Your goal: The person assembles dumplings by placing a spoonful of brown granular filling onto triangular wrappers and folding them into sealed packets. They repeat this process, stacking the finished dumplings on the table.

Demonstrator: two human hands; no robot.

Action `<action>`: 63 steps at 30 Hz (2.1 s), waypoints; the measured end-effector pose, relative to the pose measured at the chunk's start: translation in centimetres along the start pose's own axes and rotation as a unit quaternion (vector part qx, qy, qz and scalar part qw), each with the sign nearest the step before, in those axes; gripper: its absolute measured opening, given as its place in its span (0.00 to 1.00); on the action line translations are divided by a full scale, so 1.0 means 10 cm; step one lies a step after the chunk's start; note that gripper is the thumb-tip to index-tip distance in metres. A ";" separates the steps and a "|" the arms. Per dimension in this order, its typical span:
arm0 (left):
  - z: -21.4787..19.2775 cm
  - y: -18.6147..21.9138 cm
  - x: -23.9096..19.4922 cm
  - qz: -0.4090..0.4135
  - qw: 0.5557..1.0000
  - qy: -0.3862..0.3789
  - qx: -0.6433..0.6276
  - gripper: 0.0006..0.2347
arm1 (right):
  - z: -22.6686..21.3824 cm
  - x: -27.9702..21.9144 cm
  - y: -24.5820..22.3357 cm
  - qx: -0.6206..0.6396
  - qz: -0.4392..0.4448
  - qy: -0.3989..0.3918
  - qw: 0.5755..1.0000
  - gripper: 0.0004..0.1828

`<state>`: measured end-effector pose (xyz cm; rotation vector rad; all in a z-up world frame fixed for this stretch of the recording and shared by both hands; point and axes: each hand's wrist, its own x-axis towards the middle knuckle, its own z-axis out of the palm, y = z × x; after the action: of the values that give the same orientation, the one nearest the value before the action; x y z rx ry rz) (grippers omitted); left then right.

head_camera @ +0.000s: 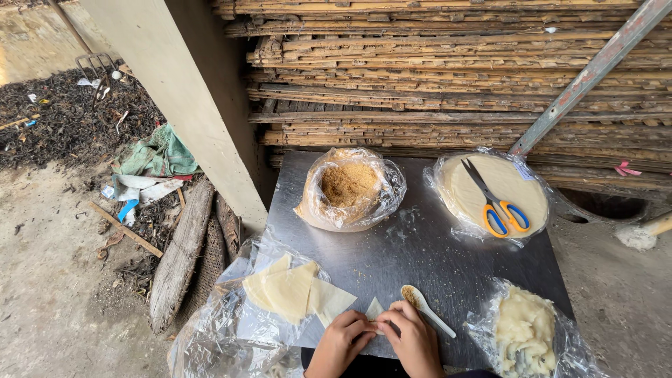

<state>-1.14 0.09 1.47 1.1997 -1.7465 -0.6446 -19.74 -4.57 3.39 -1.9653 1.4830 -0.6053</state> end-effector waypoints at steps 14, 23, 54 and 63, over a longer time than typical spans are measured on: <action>0.05 0.02 0.00 -0.010 0.999 0.032 0.013 0.05 | 0.05 -0.04 0.25 -0.031 -0.092 -0.049 0.994 0.16; 0.05 0.01 -0.03 0.004 0.999 0.038 0.021 0.09 | 0.10 -0.11 0.29 -0.027 -0.094 -0.032 0.995 0.24; 0.06 0.01 -0.10 0.086 0.982 0.061 0.155 0.11 | 0.25 -0.24 0.64 0.023 -0.158 0.007 0.987 0.21; 0.01 0.08 -0.03 0.058 0.990 0.061 0.110 0.05 | 0.20 -0.20 0.46 0.007 -0.171 0.040 0.984 0.11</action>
<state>-1.55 0.65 1.96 1.2482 -1.8033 -0.3087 -22.09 -3.16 -1.23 -2.2261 1.1877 -0.8454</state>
